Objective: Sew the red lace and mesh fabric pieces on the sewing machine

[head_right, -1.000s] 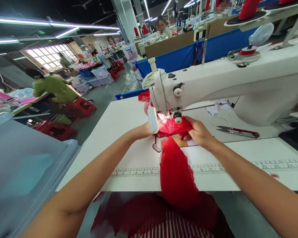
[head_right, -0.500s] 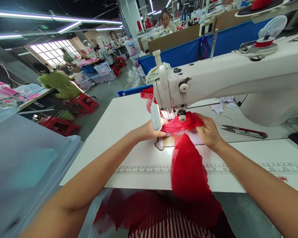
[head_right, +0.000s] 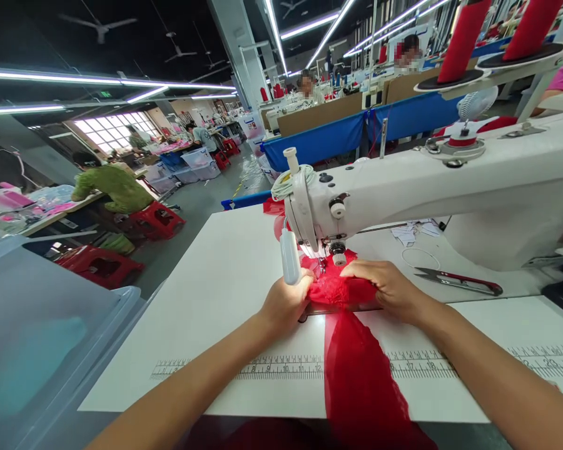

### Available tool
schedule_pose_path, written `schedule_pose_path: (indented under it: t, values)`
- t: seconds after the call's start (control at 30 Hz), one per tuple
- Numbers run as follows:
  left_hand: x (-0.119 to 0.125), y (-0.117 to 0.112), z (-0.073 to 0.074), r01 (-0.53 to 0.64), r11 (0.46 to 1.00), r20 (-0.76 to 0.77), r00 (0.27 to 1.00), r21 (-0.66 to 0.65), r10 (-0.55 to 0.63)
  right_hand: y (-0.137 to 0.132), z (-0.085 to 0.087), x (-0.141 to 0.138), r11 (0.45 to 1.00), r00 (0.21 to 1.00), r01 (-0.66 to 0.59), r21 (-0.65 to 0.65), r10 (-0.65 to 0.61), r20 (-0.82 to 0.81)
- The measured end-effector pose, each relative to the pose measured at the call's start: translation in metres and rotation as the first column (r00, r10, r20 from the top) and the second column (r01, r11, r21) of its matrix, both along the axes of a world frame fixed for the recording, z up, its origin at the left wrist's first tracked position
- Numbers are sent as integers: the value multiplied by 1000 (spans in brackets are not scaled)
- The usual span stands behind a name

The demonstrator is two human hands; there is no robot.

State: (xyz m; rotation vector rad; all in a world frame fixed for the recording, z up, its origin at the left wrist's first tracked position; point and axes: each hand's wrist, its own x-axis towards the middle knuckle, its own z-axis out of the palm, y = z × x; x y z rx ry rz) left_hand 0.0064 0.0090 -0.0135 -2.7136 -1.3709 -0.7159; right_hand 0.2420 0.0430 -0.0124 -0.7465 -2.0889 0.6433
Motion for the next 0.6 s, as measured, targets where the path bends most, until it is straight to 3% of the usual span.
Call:
schedule_pose_path:
  t: [0.17,0.27,0.37,0.43,0.5,0.6]
  values:
    - [-4,-1,-8,69,987,-93,994,143,-56,-5,1,1,984,965,-180,8,175,197]
    - [-3,1,-7,123,971,-127,987,206,-98,-6,-2,-2,982,954,-176,66,153,257]
    - [-1,2,-5,170,957,-137,981,237,-140,-8,-5,-5,978,933,-118,171,50,355]
    - [0,4,-3,189,956,-130,978,224,-163,-9,-6,-7,972,918,-91,217,-3,397]
    - [0,6,-1,184,969,-95,981,163,-170,-9,-5,-10,975,925,-104,195,23,379]
    - [0,8,6,149,989,5,989,-22,-149,-8,-3,-15,991,961,-134,25,123,249]
